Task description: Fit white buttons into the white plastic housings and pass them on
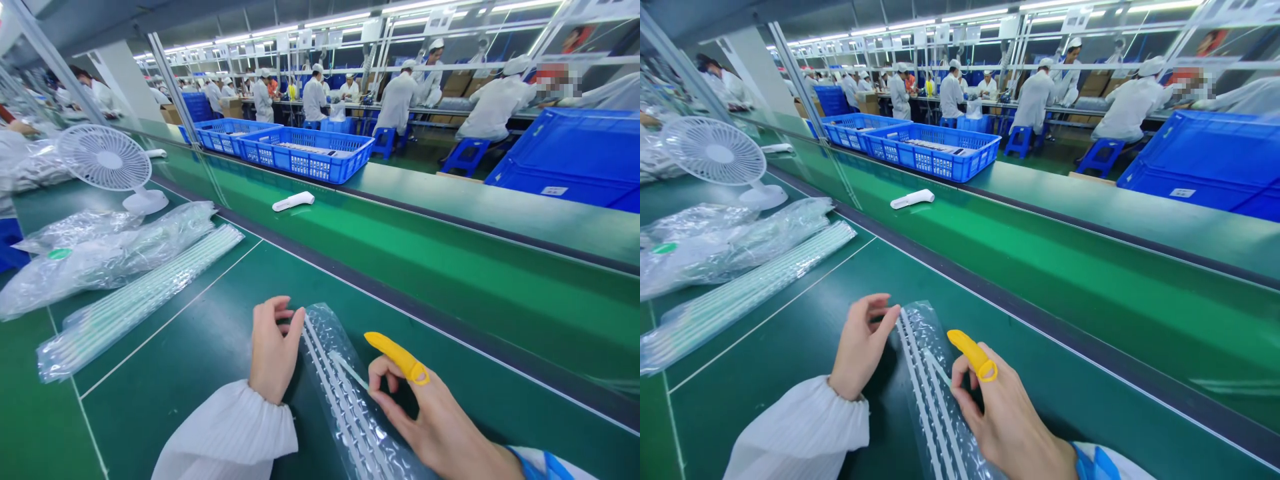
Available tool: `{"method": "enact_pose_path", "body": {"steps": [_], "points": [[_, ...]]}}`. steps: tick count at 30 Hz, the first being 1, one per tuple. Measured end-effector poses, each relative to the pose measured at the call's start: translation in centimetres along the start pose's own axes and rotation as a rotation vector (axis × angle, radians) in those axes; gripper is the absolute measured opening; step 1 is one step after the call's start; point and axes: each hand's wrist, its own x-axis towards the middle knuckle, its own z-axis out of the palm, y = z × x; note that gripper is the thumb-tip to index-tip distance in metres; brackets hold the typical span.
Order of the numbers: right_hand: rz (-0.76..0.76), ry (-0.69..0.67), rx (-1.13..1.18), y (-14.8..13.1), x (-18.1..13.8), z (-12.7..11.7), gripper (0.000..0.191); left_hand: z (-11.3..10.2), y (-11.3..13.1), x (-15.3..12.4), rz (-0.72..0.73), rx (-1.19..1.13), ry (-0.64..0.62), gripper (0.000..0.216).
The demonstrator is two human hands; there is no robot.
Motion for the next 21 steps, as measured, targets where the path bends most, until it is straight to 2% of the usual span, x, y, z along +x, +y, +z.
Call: {"method": "enact_pose_path", "body": {"steps": [2,6,7,11,15,21], "points": [[0.012,0.005,0.018,0.2,-0.1,0.2,0.016,-0.5,-0.1,-1.0,0.104,0.083,-0.015,0.038],[0.025,0.017,0.032,0.3,-0.1,0.5,0.015,-1.1,-0.8,-3.5,0.439,0.477,-0.34,0.049],[0.026,0.018,0.033,0.2,-0.2,0.5,0.015,-1.0,-1.1,-3.9,0.501,0.581,-0.382,0.054],[0.062,0.009,0.041,-0.2,-0.7,0.2,0.014,-0.5,-1.4,-4.5,0.581,0.801,-0.32,0.055],[0.086,0.005,0.03,-0.8,-2.3,-0.4,0.014,-0.2,-1.3,-4.3,0.596,0.871,-0.234,0.053],[0.145,0.057,0.078,-1.1,-5.7,-1.0,0.022,-0.1,-1.4,-4.4,0.612,0.928,-0.193,0.053]]}}
